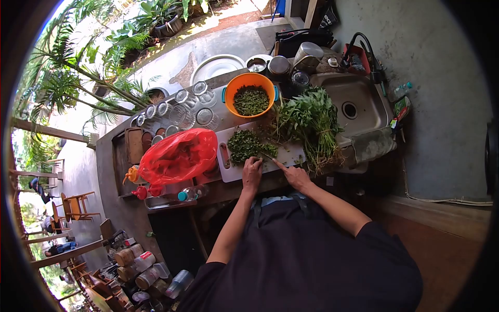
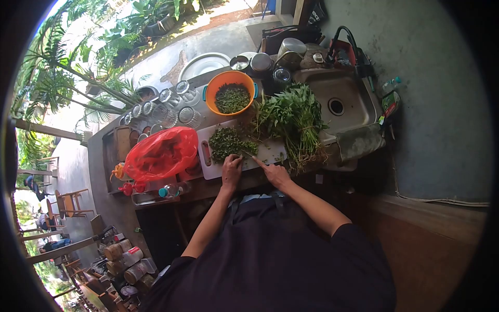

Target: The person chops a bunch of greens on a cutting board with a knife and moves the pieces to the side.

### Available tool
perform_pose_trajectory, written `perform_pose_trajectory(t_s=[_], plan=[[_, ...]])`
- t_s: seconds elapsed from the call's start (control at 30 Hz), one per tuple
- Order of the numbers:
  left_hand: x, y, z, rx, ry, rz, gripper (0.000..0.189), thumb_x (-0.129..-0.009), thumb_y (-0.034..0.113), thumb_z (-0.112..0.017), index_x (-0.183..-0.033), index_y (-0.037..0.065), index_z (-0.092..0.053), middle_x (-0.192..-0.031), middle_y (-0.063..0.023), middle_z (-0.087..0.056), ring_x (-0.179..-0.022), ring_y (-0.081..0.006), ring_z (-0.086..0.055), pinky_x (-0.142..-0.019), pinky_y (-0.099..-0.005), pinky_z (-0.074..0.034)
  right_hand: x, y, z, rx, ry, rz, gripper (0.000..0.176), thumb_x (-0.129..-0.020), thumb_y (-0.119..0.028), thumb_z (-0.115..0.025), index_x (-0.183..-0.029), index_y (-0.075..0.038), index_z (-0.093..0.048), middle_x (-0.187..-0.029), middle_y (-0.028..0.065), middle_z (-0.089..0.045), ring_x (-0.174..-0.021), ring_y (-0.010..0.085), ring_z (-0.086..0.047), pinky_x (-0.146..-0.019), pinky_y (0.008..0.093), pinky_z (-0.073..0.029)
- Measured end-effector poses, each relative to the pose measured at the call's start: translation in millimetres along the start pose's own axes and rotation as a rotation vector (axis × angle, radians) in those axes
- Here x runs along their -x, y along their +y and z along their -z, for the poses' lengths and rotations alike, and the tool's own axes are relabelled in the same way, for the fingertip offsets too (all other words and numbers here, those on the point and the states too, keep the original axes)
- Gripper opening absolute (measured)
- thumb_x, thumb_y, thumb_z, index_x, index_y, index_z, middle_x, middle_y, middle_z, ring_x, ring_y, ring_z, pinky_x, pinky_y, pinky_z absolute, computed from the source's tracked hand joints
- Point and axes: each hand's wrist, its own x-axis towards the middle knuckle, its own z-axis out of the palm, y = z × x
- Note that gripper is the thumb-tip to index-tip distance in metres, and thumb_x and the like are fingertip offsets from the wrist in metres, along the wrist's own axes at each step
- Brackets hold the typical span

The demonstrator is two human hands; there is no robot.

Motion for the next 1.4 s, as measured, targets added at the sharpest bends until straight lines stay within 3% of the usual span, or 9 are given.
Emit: perform_pose_trajectory(t_s=[0.37, 0.77, 1.23, 1.4], plan=[[-8, 2, -8, 0.015, -0.002, -0.002, 0.012, -0.085, 0.006, -0.066, -0.094, 0.001, -0.071, -0.1, -0.0107, -0.064, -0.097, -0.0296, -0.061, -0.083, -0.0395, -0.05, 11, -19, 31, -0.096, -0.007, -0.083, 0.071, -0.095, -0.016, -0.048, -0.155, -0.039, -0.018, -0.075, 0.0225, -0.065, -0.07, 0.0423, -0.065, -0.066, 0.0548, -0.054], [-6, -5, -7, 0.012, -0.02, -0.05, 0.016, -0.082, 0.003, -0.065, -0.097, 0.001, -0.072, -0.101, -0.0095, -0.065, -0.098, -0.0291, -0.061, -0.086, -0.0382, -0.05, 11, -31, 48, -0.034, -0.068, -0.051, 0.074, -0.089, -0.01, -0.048, -0.155, -0.035, -0.024, -0.076, 0.021, -0.066, -0.072, 0.0418, -0.066, -0.07, 0.0547, -0.054], [-8, -2, -5, 0.011, 0.007, -0.046, 0.018, -0.082, 0.004, -0.066, -0.098, 0.002, -0.073, -0.1, -0.0111, -0.069, -0.097, -0.0295, -0.064, -0.085, -0.0386, -0.052, -7, -21, 2, -0.111, -0.027, -0.029, 0.086, -0.088, -0.008, -0.048, -0.157, -0.038, -0.006, -0.078, 0.0254, -0.067, -0.072, 0.0451, -0.067, -0.069, 0.0564, -0.055], [-7, -6, -8, -0.014, -0.014, -0.047, 0.018, -0.082, 0.004, -0.064, -0.098, 0.001, -0.072, -0.102, -0.0113, -0.069, -0.1, -0.0293, -0.063, -0.087, -0.0381, -0.051, 6, -11, 0, -0.084, -0.083, -0.021, 0.087, -0.088, -0.009, -0.049, -0.157, -0.038, -0.006, -0.079, 0.0249, -0.067, -0.073, 0.045, -0.067, -0.07, 0.0564, -0.055]])
